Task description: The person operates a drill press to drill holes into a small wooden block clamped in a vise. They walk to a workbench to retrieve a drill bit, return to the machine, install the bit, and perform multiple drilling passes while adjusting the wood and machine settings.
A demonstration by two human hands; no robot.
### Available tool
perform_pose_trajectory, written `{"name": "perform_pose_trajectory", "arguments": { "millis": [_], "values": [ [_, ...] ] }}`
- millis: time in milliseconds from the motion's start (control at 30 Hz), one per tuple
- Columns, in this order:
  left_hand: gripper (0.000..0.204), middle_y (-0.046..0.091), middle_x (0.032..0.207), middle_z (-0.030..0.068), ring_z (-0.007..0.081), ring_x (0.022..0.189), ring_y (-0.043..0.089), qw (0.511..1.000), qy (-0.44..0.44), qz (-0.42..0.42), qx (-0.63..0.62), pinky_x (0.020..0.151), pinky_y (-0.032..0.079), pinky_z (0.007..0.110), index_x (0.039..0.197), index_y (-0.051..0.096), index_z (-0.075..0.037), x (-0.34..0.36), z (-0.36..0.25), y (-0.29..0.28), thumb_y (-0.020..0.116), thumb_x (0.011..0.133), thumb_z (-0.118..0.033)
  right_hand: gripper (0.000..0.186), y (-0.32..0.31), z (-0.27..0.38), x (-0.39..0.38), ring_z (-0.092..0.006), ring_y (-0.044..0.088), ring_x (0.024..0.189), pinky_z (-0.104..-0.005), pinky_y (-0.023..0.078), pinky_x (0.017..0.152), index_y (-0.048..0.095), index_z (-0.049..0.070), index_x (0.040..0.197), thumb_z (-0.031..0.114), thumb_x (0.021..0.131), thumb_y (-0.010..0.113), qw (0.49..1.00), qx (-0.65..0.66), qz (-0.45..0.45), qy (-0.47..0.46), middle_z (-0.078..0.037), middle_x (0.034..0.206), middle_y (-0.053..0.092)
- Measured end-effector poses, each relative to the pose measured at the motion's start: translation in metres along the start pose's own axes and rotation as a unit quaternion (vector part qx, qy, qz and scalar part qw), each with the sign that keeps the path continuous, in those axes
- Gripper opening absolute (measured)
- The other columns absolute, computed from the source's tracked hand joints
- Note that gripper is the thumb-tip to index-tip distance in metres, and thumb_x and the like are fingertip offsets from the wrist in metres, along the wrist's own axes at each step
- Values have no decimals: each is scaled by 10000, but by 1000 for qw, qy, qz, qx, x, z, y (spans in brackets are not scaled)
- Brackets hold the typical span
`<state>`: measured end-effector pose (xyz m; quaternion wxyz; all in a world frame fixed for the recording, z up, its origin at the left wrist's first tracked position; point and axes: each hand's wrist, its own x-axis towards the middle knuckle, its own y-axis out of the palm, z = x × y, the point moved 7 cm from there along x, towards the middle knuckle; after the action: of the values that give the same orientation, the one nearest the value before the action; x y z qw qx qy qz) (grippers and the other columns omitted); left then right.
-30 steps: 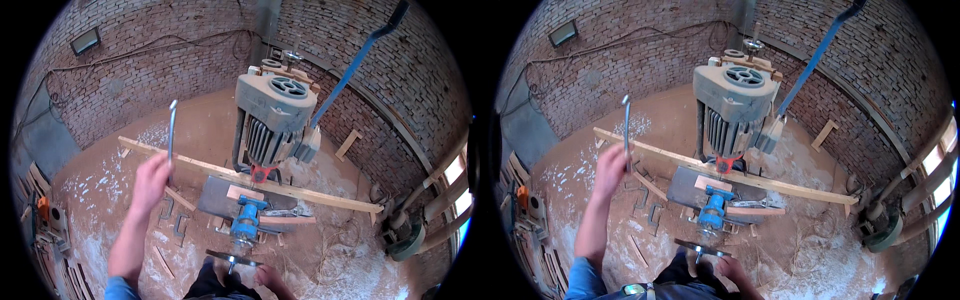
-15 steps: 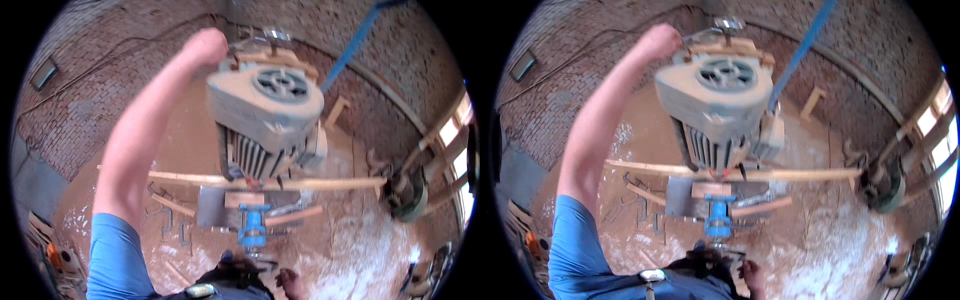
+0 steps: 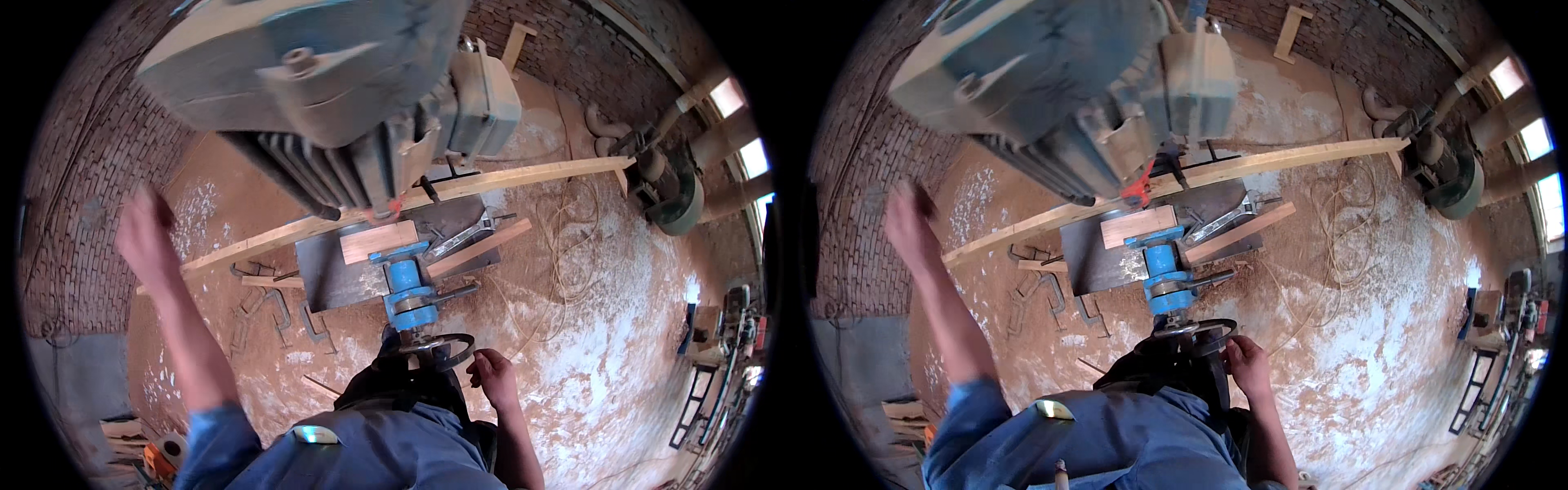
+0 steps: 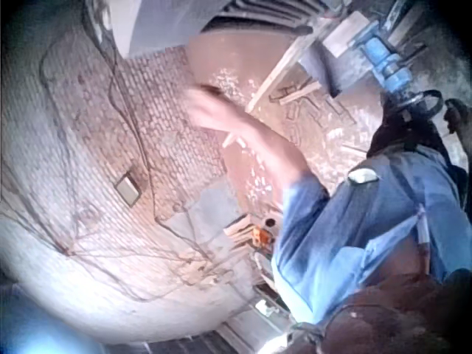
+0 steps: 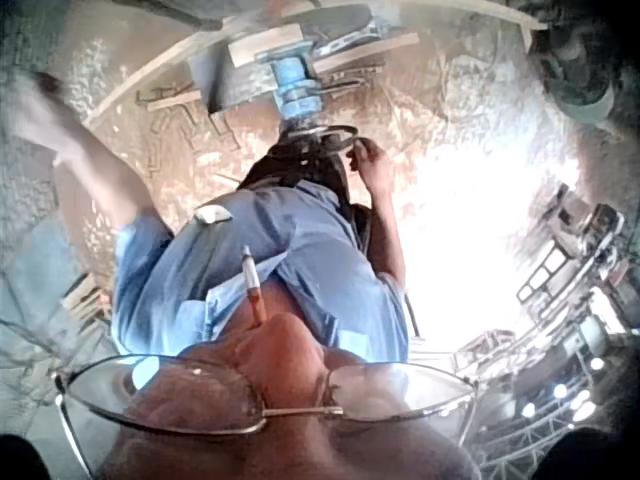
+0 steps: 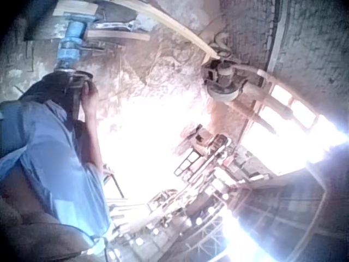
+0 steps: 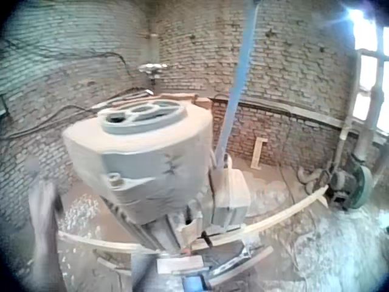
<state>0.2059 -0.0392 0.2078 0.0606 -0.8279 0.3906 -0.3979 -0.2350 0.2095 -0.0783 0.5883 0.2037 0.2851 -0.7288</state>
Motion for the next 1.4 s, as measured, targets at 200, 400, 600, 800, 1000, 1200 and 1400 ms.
{"name": "perform_pose_trajectory", "arguments": {
  "millis": [200,400,600,800,1000,1200,1400],
  "values": [
    [197,653,914,127,243,872,616,922,-191,335,-20,805,468,325,945,664,-15,-233,98,131,581,857,-171,229,5,18,27,-86,530,555,-238,445,520,596,-19,980,187,932,507,997,-34,59,-20,-39,669,587],
    [272,627,1050,182,334,960,596,912,-79,396,70,865,454,382,1010,649,-19,-247,104,233,529,878,-224,224,0,45,65,-78,509,558,-224,423,533,587,-15,983,194,915,545,995,21,91,-20,-33,677,587],
    [260,647,925,96,142,807,573,859,-259,422,128,730,467,283,987,644,-14,-256,181,280,634,824,-216,199,-18,29,84,-70,502,574,-218,416,532,587,-5,970,181,917,539,992,78,96,-1,-23,682,581],
    [202,619,855,38,128,796,558,871,-223,433,68,739,456,286,927,637,-38,-257,197,317,679,791,-182,222,-35,-1,95,-83,536,553,-222,450,514,575,-35,995,162,934,493,993,76,89,21,-52,676,595],
    [176,628,943,35,162,930,566,834,-263,484,33,906,425,312,976,656,-114,-261,190,329,625,829,-206,222,-41,-17,106,-84,535,557,-225,449,514,570,-27,1004,172,936,498,994,57,86,43,-52,677,597],
    [141,583,716,-34,56,621,508,873,-247,413,-72,570,427,228,927,606,-57,-258,192,315,605,876,-188,223,-32,-14,114,-83,529,565,-223,446,517,564,-27,1009,173,939,499,992,50,101,51,-50,683,598],
    [257,599,720,22,105,673,585,844,-297,444,-58,586,477,247,1035,556,-29,-255,169,309,582,890,-239,225,-29,-10,117,-84,537,576,-223,448,519,561,-28,1020,173,935,506,992,66,99,50,-43,680,597]
  ]
}}
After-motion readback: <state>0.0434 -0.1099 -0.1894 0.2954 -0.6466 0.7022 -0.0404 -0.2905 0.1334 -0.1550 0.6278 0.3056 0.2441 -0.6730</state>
